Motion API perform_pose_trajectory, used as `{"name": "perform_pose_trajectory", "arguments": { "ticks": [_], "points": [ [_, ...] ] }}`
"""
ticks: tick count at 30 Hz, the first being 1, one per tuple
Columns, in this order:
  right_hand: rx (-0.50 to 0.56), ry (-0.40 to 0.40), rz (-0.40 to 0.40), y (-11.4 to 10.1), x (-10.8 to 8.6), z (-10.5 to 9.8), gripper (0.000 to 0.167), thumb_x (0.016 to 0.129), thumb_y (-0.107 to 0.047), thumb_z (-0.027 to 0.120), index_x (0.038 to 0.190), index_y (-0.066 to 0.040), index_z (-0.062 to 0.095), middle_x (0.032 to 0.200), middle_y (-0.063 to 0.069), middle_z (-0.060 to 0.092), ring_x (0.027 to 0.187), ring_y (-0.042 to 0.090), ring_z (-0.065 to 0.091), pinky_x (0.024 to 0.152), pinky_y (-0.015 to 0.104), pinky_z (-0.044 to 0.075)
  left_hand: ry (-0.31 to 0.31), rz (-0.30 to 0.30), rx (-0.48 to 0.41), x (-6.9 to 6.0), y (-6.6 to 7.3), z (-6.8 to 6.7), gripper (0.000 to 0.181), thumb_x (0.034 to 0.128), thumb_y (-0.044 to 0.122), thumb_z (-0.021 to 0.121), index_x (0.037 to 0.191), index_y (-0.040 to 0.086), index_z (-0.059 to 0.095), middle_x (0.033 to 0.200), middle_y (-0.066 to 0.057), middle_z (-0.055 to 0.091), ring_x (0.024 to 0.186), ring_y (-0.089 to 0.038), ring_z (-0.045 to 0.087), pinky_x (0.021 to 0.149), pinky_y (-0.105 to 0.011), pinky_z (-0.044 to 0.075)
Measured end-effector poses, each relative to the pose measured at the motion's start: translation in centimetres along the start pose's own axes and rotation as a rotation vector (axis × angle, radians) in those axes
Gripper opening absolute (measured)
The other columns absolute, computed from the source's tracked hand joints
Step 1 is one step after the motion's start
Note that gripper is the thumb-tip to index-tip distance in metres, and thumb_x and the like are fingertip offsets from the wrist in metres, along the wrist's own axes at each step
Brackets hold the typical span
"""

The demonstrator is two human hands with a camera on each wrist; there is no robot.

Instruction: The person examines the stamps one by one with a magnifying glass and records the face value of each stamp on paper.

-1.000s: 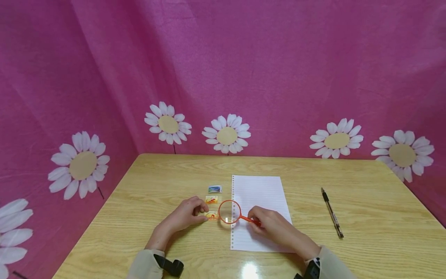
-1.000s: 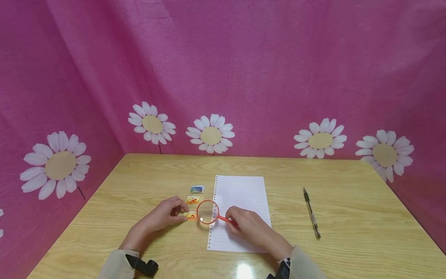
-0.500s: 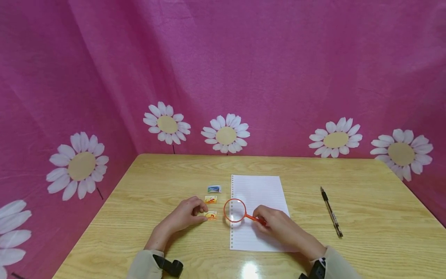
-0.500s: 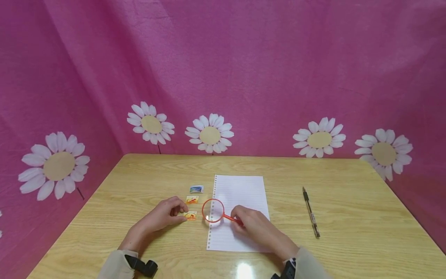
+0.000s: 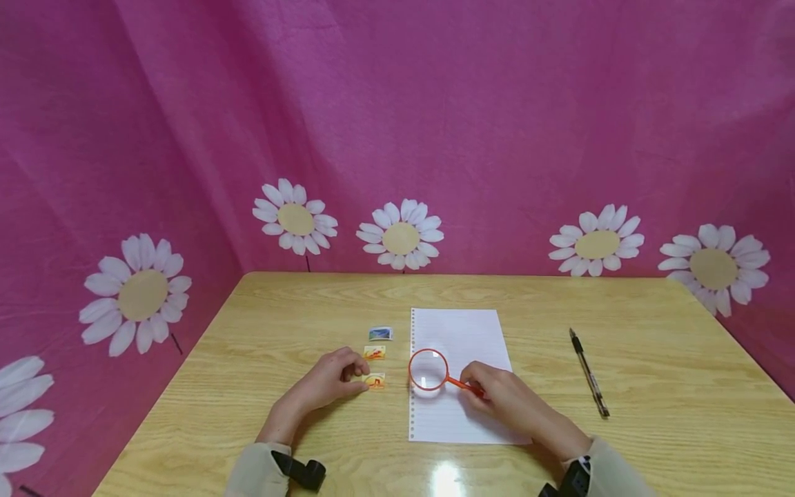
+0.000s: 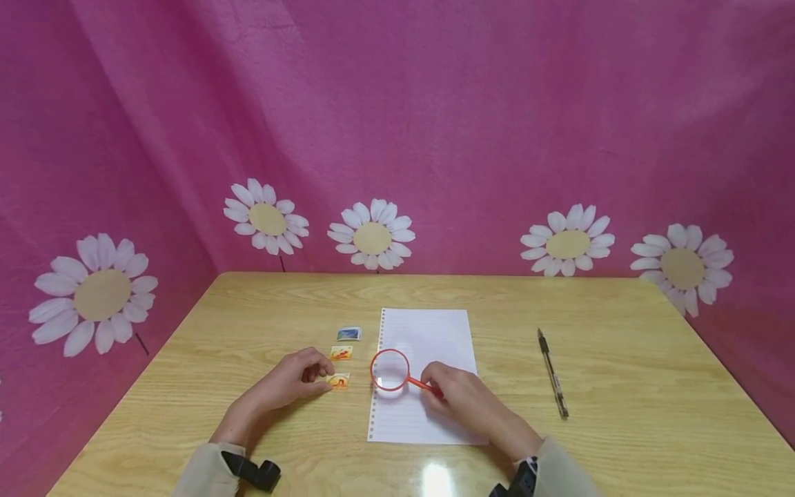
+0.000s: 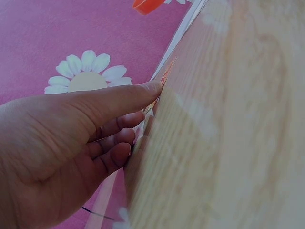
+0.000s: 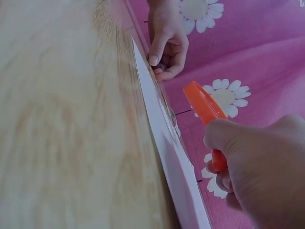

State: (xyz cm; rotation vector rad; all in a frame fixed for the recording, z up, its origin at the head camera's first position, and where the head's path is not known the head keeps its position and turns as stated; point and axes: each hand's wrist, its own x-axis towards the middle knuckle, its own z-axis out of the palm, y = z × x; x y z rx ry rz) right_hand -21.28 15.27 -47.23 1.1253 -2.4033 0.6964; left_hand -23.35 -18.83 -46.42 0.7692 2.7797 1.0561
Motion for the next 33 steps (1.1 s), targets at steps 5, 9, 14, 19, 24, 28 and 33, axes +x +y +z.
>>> {"name": "perform_pose_trajectory", "arguments": {
  "ticks": [5, 9, 14, 19, 24, 28, 33],
  "points": [
    [-0.012, 0.029, -0.019, 0.4, -0.4, -0.1, 0.025, 0.077, -0.004, 0.075, 0.092, -0.014, 0.058, 0.074, -0.012, 0.053, 0.067, -0.005, 0.041, 0.059, 0.011, 0.036, 0.003, 0.009, -0.002, 0.0, 0.0, 0.0, 0.016, 0.0850, 0.017, 0.076, 0.094, 0.010, 0.065, 0.085, 0.000, 0.053, 0.073, -0.004, 0.043, 0.066, -0.018, 0.038],
    [-0.021, 0.053, -0.040, 0.6, -0.7, -0.4, 0.026, 0.074, -0.003, 0.076, 0.091, -0.012, 0.058, 0.073, -0.011, 0.052, 0.066, -0.005, 0.040, 0.058, 0.010, 0.035, 0.001, 0.013, -0.009, 0.1, 0.0, 0.0, 0.016, 0.0850, 0.016, 0.076, 0.095, 0.009, 0.065, 0.085, -0.001, 0.054, 0.074, -0.004, 0.043, 0.066, -0.018, 0.039],
    [-0.029, 0.069, -0.035, 0.9, -1.1, -0.7, 0.028, 0.073, -0.003, 0.077, 0.091, -0.012, 0.058, 0.072, -0.011, 0.053, 0.065, -0.006, 0.040, 0.058, 0.009, 0.035, -0.003, 0.008, -0.010, 0.1, 0.0, 0.0, 0.016, 0.0851, 0.017, 0.076, 0.095, 0.009, 0.065, 0.086, -0.001, 0.054, 0.073, -0.004, 0.043, 0.066, -0.017, 0.039],
    [-0.023, 0.073, -0.017, 1.0, -1.5, -1.1, 0.028, 0.074, -0.003, 0.078, 0.091, -0.012, 0.058, 0.073, -0.012, 0.056, 0.066, -0.006, 0.042, 0.058, 0.010, 0.036, -0.004, 0.010, -0.005, 0.0, -0.1, 0.0, 0.016, 0.0854, 0.017, 0.075, 0.095, 0.009, 0.065, 0.086, 0.000, 0.054, 0.074, -0.004, 0.043, 0.066, -0.017, 0.039],
    [-0.026, 0.072, -0.009, 1.1, -1.9, -1.4, 0.028, 0.074, -0.002, 0.078, 0.091, -0.012, 0.059, 0.072, -0.012, 0.053, 0.066, -0.005, 0.042, 0.058, 0.009, 0.035, -0.006, 0.003, -0.014, 0.0, -0.1, 0.1, 0.015, 0.0858, 0.017, 0.075, 0.095, 0.010, 0.065, 0.086, 0.000, 0.054, 0.076, -0.005, 0.044, 0.067, -0.018, 0.039],
    [-0.031, 0.077, 0.003, 1.2, -2.1, -1.6, 0.028, 0.073, -0.001, 0.078, 0.090, -0.013, 0.058, 0.072, -0.013, 0.051, 0.065, -0.006, 0.041, 0.058, 0.009, 0.034, -0.008, -0.001, -0.016, 0.0, -0.1, 0.1, 0.016, 0.0859, 0.018, 0.075, 0.095, 0.010, 0.065, 0.086, 0.000, 0.054, 0.077, -0.006, 0.045, 0.067, -0.018, 0.039],
    [-0.039, 0.083, 0.017, 1.5, -2.4, -1.7, 0.029, 0.073, -0.002, 0.078, 0.090, -0.013, 0.058, 0.071, -0.014, 0.049, 0.065, -0.007, 0.039, 0.058, 0.009, 0.033, -0.005, -0.004, -0.014, 0.1, -0.2, 0.0, 0.016, 0.0855, 0.018, 0.075, 0.095, 0.010, 0.065, 0.086, 0.000, 0.053, 0.077, -0.006, 0.045, 0.067, -0.018, 0.039]
  ]
}}
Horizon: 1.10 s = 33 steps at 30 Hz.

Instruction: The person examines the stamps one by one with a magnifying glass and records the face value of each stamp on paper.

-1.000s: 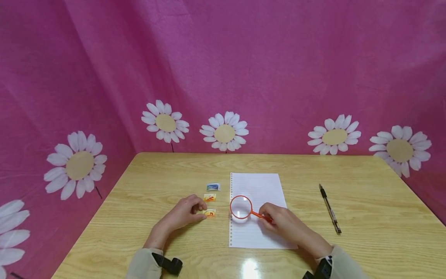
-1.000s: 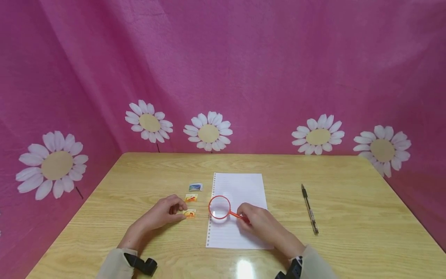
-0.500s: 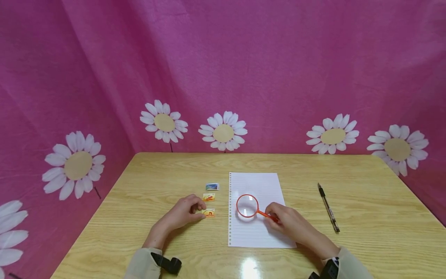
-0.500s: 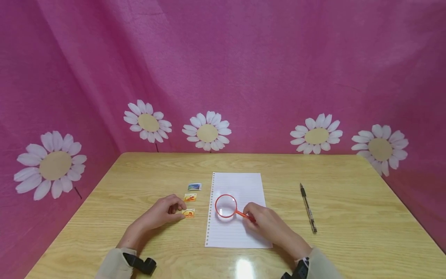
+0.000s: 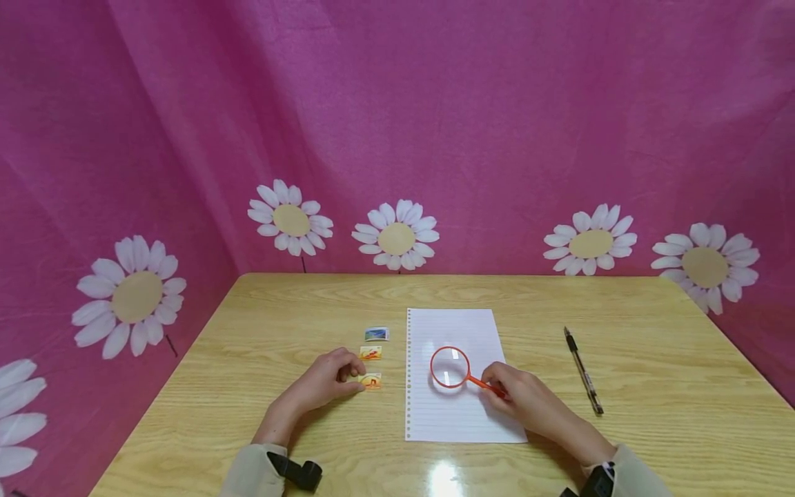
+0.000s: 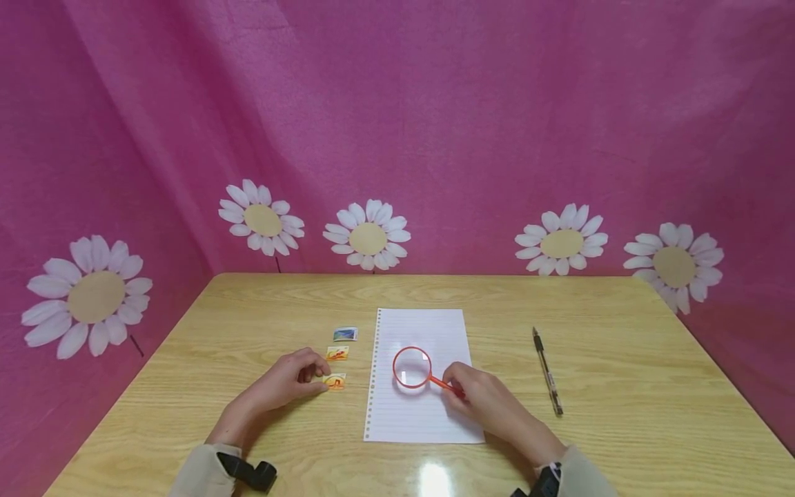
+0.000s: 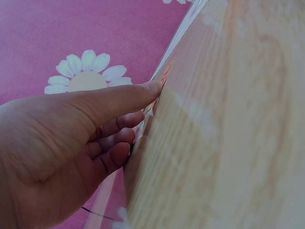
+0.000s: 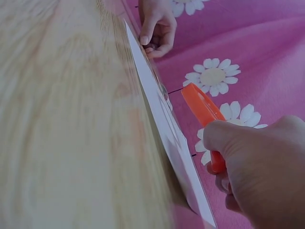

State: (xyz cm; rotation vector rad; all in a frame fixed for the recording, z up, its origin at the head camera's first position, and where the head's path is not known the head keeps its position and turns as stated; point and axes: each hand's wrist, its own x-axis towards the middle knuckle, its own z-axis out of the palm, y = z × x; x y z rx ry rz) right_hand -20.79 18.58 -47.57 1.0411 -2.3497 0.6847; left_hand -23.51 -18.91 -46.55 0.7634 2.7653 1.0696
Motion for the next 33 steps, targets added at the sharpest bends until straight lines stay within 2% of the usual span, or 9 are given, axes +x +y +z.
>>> {"name": "perform_pose_trajectory", "arguments": {
  "ticks": [8, 20, 33],
  "points": [
    [0.003, -0.004, 0.018, 0.3, -0.5, -0.1, 0.029, 0.073, -0.003, 0.079, 0.089, -0.014, 0.058, 0.070, -0.014, 0.046, 0.064, -0.007, 0.038, 0.059, 0.007, 0.032, 0.000, -0.006, 0.003, 0.0, -0.1, 0.1, 0.016, 0.0850, 0.017, 0.076, 0.095, 0.010, 0.065, 0.085, 0.000, 0.053, 0.076, -0.006, 0.045, 0.067, -0.018, 0.039],
    [0.007, -0.032, 0.095, 0.4, -0.9, -1.0, 0.026, 0.077, -0.002, 0.077, 0.091, -0.013, 0.058, 0.072, -0.015, 0.047, 0.066, -0.007, 0.037, 0.056, 0.013, 0.034, -0.006, -0.008, 0.003, -0.1, 0.0, 0.0, 0.016, 0.0858, 0.018, 0.075, 0.096, 0.011, 0.065, 0.086, 0.000, 0.053, 0.075, -0.005, 0.043, 0.067, -0.018, 0.038],
    [-0.006, 0.012, 0.081, 1.4, -1.8, -1.8, 0.030, 0.072, 0.001, 0.079, 0.089, -0.012, 0.059, 0.071, -0.014, 0.045, 0.065, -0.008, 0.037, 0.057, 0.007, 0.032, -0.002, 0.006, 0.006, -0.1, 0.0, 0.0, 0.016, 0.0857, 0.018, 0.075, 0.096, 0.010, 0.065, 0.086, 0.000, 0.053, 0.074, -0.004, 0.043, 0.066, -0.018, 0.038]
  ]
}}
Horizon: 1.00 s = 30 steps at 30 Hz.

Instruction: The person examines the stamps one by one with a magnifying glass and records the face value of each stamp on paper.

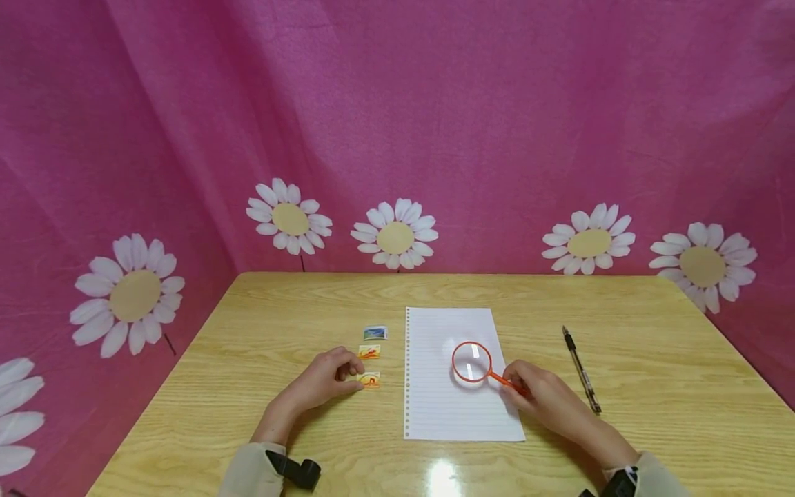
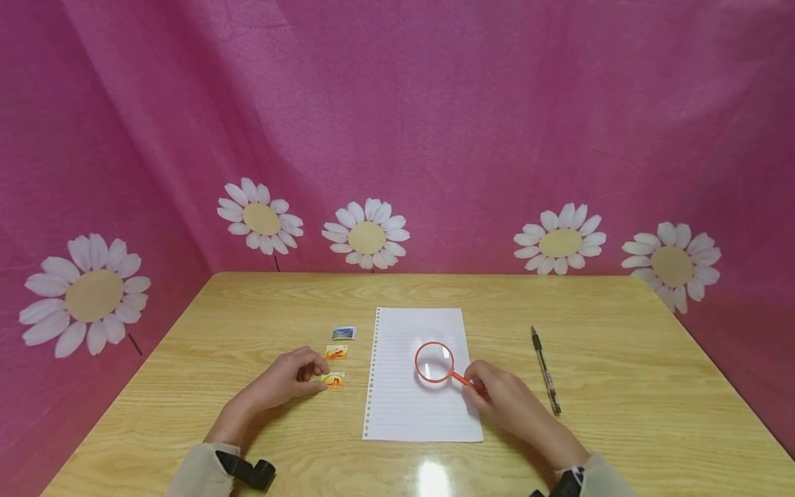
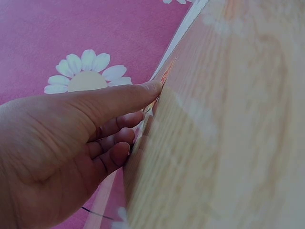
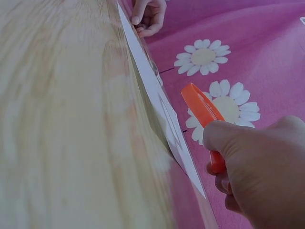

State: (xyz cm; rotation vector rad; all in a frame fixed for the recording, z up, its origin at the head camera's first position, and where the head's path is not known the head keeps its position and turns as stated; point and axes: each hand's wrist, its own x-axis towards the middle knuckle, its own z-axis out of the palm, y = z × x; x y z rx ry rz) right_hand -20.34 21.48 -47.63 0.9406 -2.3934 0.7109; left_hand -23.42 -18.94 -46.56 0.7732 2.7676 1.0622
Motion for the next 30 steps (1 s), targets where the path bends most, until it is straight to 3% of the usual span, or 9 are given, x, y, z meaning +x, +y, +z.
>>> {"name": "perform_pose_trajectory", "arguments": {
  "ticks": [17, 30],
  "points": [
    [-0.036, 0.000, 0.042, 0.4, -0.6, -0.7, 0.029, 0.075, 0.000, 0.079, 0.089, -0.015, 0.059, 0.072, -0.017, 0.045, 0.065, -0.009, 0.038, 0.057, 0.006, 0.031, -0.003, -0.005, -0.007, 0.0, 0.2, -0.1, 0.016, 0.0855, 0.017, 0.075, 0.096, 0.009, 0.065, 0.086, -0.001, 0.053, 0.074, -0.005, 0.043, 0.066, -0.018, 0.038],
    [-0.067, 0.052, -0.011, 1.2, -1.1, -1.3, 0.033, 0.069, 0.005, 0.078, 0.088, -0.013, 0.058, 0.071, -0.016, 0.047, 0.065, -0.008, 0.037, 0.056, 0.006, 0.031, -0.008, -0.014, -0.011, 0.0, 0.2, -0.1, 0.015, 0.0865, 0.017, 0.074, 0.096, 0.011, 0.065, 0.086, 0.000, 0.053, 0.076, -0.006, 0.044, 0.066, -0.018, 0.038]
  ]
}}
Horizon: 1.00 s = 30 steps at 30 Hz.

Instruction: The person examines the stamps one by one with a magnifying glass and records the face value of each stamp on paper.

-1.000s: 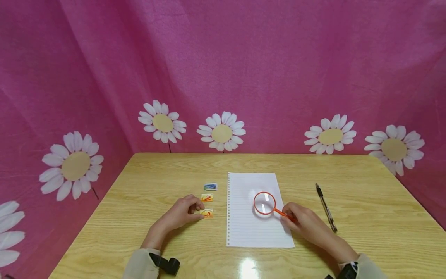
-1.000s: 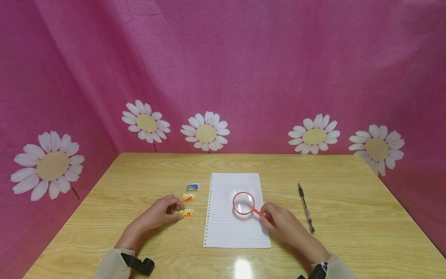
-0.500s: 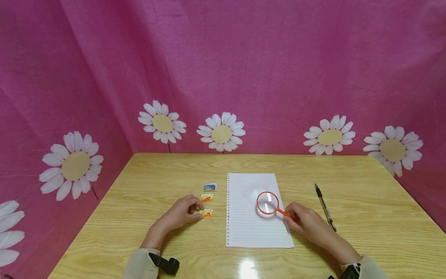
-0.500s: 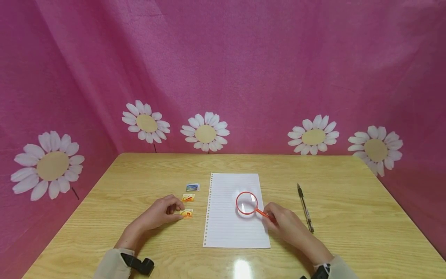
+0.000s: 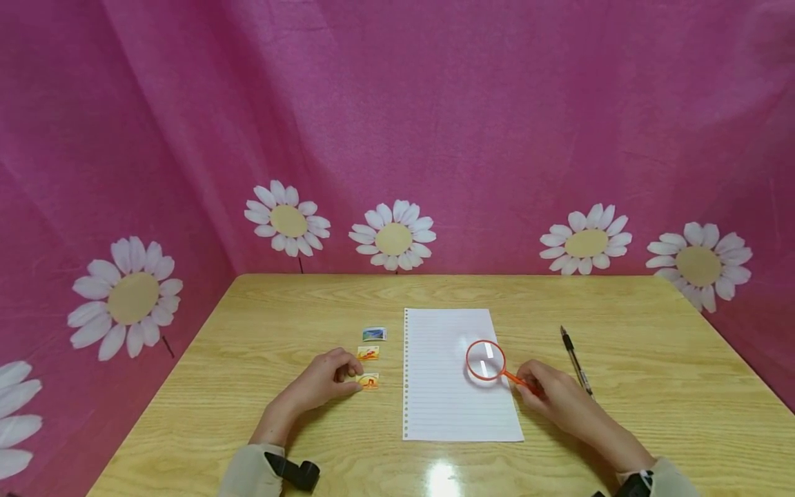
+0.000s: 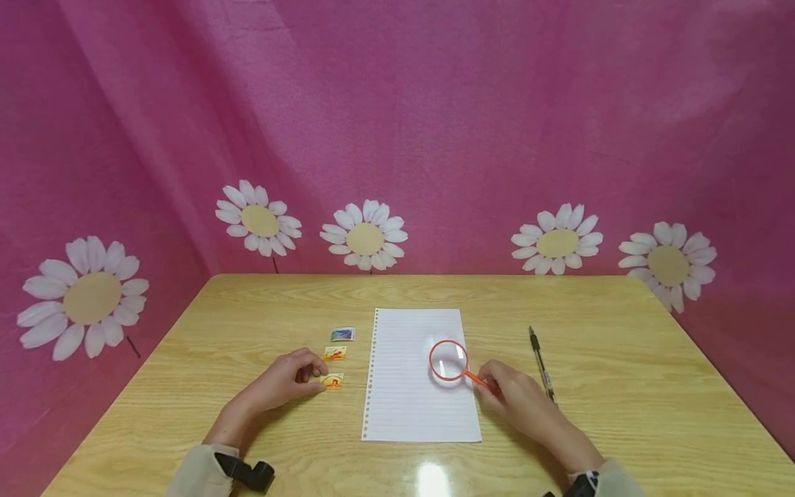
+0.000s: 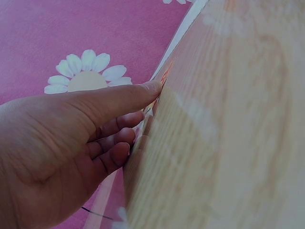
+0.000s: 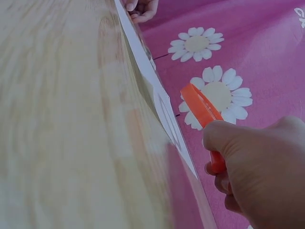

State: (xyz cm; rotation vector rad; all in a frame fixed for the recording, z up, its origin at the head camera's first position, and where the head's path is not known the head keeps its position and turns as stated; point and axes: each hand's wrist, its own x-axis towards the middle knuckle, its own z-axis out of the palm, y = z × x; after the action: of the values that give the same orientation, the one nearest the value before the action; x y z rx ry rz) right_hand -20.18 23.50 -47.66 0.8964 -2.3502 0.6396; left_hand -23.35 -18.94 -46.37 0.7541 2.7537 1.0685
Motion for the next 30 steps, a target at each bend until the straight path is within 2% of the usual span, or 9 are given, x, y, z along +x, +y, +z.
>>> {"name": "perform_pose_trajectory", "arguments": {
  "ticks": [5, 11, 20, 27, 30],
  "points": [
    [-0.008, 0.001, 0.019, 0.3, -0.2, -0.4, 0.032, 0.069, 0.004, 0.078, 0.087, -0.013, 0.058, 0.071, -0.016, 0.047, 0.064, -0.008, 0.037, 0.056, 0.007, 0.031, -0.006, -0.019, -0.007, 0.0, 0.1, 0.0, 0.014, 0.0869, 0.017, 0.074, 0.097, 0.012, 0.065, 0.087, 0.001, 0.053, 0.076, -0.006, 0.044, 0.067, -0.018, 0.038],
    [0.014, -0.013, 0.029, 0.7, -0.5, -0.7, 0.033, 0.069, 0.007, 0.078, 0.088, -0.011, 0.058, 0.074, -0.014, 0.051, 0.065, -0.007, 0.040, 0.057, 0.006, 0.032, -0.009, -0.014, -0.009, 0.0, 0.1, 0.0, 0.015, 0.0868, 0.017, 0.074, 0.097, 0.011, 0.064, 0.087, 0.000, 0.053, 0.076, -0.006, 0.044, 0.067, -0.018, 0.039],
    [0.008, -0.006, 0.058, 0.9, -0.8, -0.9, 0.031, 0.070, 0.005, 0.077, 0.087, -0.013, 0.059, 0.073, -0.015, 0.050, 0.065, -0.007, 0.040, 0.057, 0.007, 0.032, -0.013, -0.027, -0.013, 0.0, 0.2, 0.1, 0.015, 0.0868, 0.017, 0.074, 0.097, 0.011, 0.065, 0.088, 0.001, 0.053, 0.078, -0.007, 0.045, 0.067, -0.018, 0.039],
    [0.015, -0.044, 0.182, 0.9, -1.0, -1.4, 0.025, 0.076, 0.000, 0.077, 0.087, -0.014, 0.059, 0.071, -0.015, 0.046, 0.064, -0.007, 0.038, 0.054, 0.015, 0.035, -0.008, -0.019, -0.011, 0.0, 0.2, 0.1, 0.015, 0.0864, 0.017, 0.074, 0.097, 0.011, 0.065, 0.088, 0.000, 0.053, 0.077, -0.006, 0.044, 0.067, -0.018, 0.039],
    [0.018, -0.047, 0.205, 1.0, -1.1, -1.5, 0.025, 0.076, 0.001, 0.076, 0.087, -0.012, 0.059, 0.071, -0.013, 0.048, 0.064, -0.007, 0.039, 0.053, 0.017, 0.037, -0.003, -0.003, -0.006, 0.0, 0.0, 0.1, 0.015, 0.0864, 0.017, 0.074, 0.097, 0.010, 0.065, 0.087, -0.001, 0.054, 0.075, -0.005, 0.044, 0.066, -0.018, 0.039]
  ]
}}
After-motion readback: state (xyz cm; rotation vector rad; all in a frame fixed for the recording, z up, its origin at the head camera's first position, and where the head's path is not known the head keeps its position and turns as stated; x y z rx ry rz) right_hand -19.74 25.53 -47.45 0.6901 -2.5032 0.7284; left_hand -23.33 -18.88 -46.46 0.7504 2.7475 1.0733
